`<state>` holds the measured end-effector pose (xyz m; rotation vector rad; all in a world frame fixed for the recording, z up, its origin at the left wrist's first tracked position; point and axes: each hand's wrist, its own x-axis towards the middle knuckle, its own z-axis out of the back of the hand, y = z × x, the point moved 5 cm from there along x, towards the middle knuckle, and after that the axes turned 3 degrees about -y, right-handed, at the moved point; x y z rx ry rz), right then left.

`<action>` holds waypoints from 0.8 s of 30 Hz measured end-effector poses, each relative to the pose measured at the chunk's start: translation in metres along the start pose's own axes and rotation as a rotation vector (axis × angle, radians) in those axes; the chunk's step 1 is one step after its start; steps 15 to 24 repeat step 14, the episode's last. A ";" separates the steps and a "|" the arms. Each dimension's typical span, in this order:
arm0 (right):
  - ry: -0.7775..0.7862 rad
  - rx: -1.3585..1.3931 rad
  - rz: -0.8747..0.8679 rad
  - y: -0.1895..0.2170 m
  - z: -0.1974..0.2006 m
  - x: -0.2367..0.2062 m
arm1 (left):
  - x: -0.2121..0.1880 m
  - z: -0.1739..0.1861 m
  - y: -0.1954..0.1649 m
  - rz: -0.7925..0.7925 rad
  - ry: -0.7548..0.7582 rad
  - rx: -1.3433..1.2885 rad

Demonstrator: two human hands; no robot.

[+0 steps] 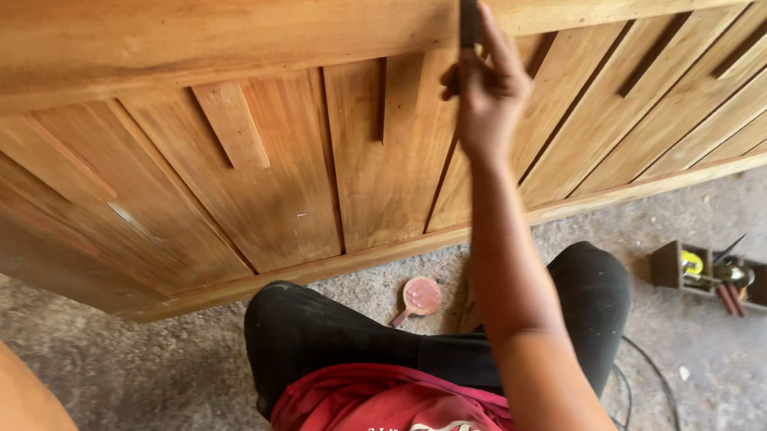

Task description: The person uses a chisel to clean a hole in a wooden frame, then applies wood filler to gaps and holes on a wooden cabinet using a putty knife. The person smooths the filler into the surface and continues working on different sections of the cabinet.

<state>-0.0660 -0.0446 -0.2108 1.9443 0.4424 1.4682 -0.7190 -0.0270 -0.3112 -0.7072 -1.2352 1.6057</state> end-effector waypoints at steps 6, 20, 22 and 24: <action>-0.108 -0.158 0.077 0.001 -0.064 -0.024 | 0.000 0.018 0.012 0.079 -0.073 0.128; -0.167 -0.326 0.119 0.004 -0.062 -0.020 | 0.018 0.017 0.027 -0.033 -0.030 0.054; -0.167 -0.326 0.119 0.004 -0.062 -0.020 | 0.018 0.017 0.027 -0.033 -0.030 0.054; -0.167 -0.326 0.119 0.004 -0.062 -0.020 | 0.018 0.017 0.027 -0.033 -0.030 0.054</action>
